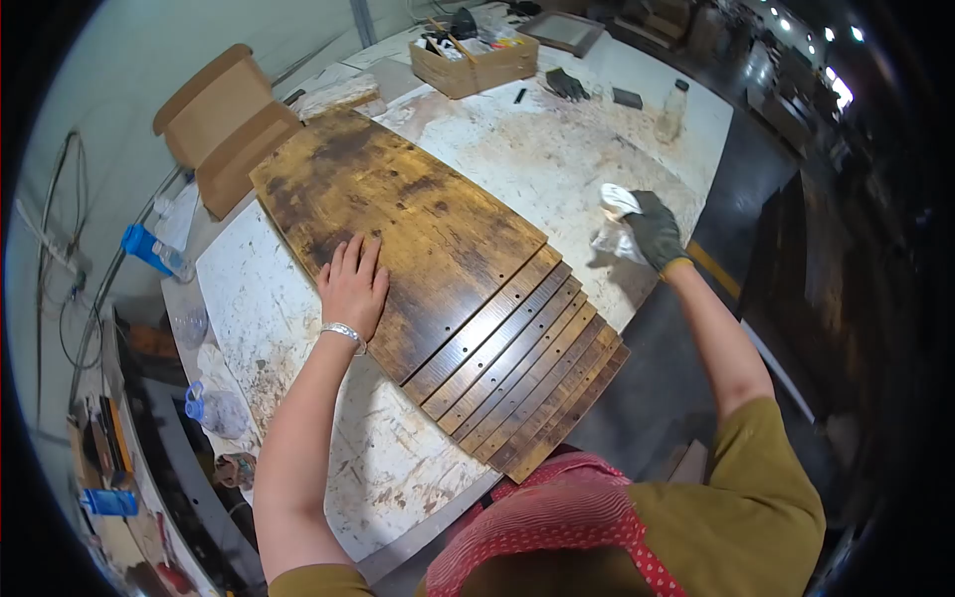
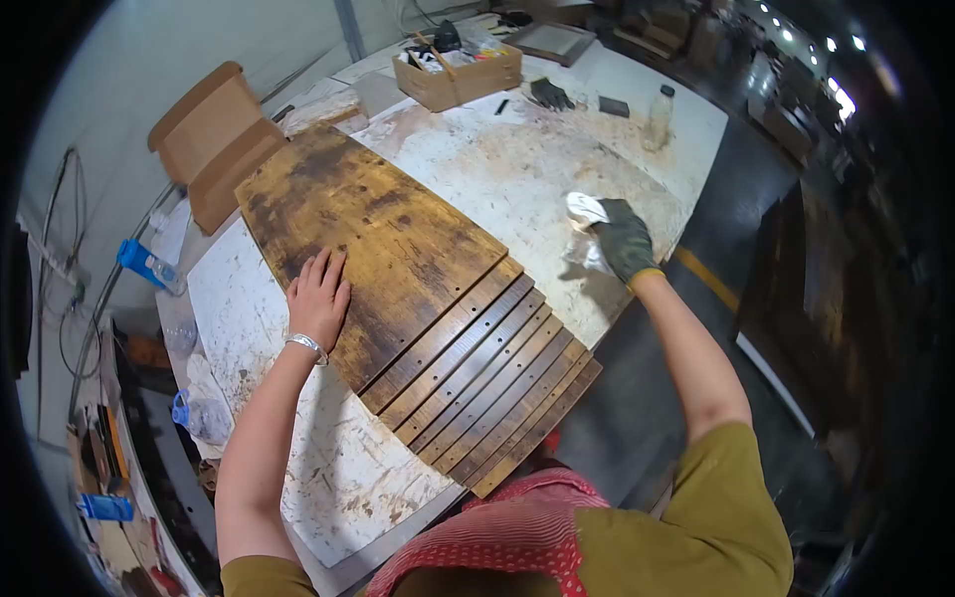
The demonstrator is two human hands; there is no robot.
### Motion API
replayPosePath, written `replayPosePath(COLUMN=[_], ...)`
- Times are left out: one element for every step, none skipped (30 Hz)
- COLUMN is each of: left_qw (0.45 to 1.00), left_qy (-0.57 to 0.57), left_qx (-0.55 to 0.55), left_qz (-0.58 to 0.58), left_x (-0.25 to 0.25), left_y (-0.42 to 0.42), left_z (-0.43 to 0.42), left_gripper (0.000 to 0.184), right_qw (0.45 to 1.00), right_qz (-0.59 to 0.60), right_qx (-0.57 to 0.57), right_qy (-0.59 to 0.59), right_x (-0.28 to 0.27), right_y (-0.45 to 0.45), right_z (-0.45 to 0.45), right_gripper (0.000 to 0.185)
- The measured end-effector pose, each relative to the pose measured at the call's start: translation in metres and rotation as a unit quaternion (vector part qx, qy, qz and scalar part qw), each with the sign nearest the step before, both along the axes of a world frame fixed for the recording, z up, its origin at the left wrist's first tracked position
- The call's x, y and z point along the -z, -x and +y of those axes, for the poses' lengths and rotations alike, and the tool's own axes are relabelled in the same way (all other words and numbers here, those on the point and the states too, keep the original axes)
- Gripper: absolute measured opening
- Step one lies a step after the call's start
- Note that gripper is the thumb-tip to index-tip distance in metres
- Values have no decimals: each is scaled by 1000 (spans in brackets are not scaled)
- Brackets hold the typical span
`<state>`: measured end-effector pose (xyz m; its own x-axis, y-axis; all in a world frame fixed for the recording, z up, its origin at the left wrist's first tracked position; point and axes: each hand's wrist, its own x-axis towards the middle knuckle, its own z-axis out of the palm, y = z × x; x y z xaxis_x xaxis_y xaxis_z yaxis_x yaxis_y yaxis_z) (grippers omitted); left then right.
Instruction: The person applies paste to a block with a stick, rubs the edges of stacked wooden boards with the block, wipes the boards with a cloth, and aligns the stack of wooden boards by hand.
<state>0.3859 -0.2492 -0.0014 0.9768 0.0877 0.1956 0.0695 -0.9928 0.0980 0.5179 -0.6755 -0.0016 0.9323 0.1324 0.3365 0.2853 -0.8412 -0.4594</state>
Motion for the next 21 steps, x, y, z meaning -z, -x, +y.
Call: replayPosePath(left_qw=[1000, 1000, 1000, 1000, 1000, 1000, 1000, 1000, 1000, 1000, 1000, 1000, 1000, 1000, 1000, 1000, 1000, 1000, 1000, 1000, 1000], left_qy=[3, 1, 0, 0, 1, 1, -1, -3, -3, -1, 0, -8, -14, -10, -4, -3, -4, -3, -1, -2, -5], left_qx=[-2, 5, 7, 3, 0, 6, 1, -4, 0, 0, -1, 0, 3, 6, 4, 11, -1, 0, 4, -1, -1], left_qz=[-6, -1, 3, -1, -3, -4, -3, -4, -6, 0, 2, -5, -7, -13, -14, -25, -18, -20, -23, -19, -21], left_x=[0, 3, 4, 4, 5, 6, 7, 7, 6, 6, 5, 7, 8, 8, 11, 14, 14, 13, 12, 12, 12], left_y=[0, 5, 7, 5, 4, 4, 4, 2, 0, 2, 2, 1, -2, -3, 1, 0, 1, 1, 1, 2, 1], left_z=[0, 0, 0, 0, -1, -2, -1, 0, -1, -1, -1, 0, 2, 1, 3, 5, 4, 2, 3, 5, 5], left_gripper=[48, 48, 48, 48, 48, 48, 48, 48, 48, 48, 48, 48, 48, 48, 48, 48, 48, 48, 48, 48, 47], right_qw=[998, 999, 974, 901, 915, 915, 972, 941, 899, 826, 733, 682, 683, 700, 707, 782, 721, 713, 822, 903, 951], right_qz=[-61, -50, 4, 52, -233, 178, -157, -108, -88, 51, 8, 234, 241, 277, 318, 214, 310, 319, 207, 85, -41], right_qx=[-15, -14, -127, -236, -216, -193, -175, -298, -410, -561, -648, -671, -677, -625, -569, -492, -466, -472, -373, -258, -131], right_qy=[-7, -6, -187, -360, -248, -307, -9, -122, -123, 24, -206, -170, -133, -205, -275, -318, -408, -408, -378, -334, -276], right_x=[0, 1, -6, -11, 8, 2, 16, 34, 33, 6, 66, 41, 21, -9, -29, 2, -59, -58, -49, -35, -20], right_y=[4, 19, 30, 38, 71, 115, 157, 189, 225, 248, 276, 284, 281, 264, 248, 232, 211, 187, 165, 148, 141], right_z=[-6, 1, 21, 47, 84, 120, 150, 177, 198, 215, 232, 228, 222, 202, 178, 163, 133, 121, 111, 104, 102], right_gripper=[27, 27, 26, 25, 27, 33, 36, 36, 37, 33, 30, 32, 38, 42, 45, 46, 45, 45, 39, 35, 33])
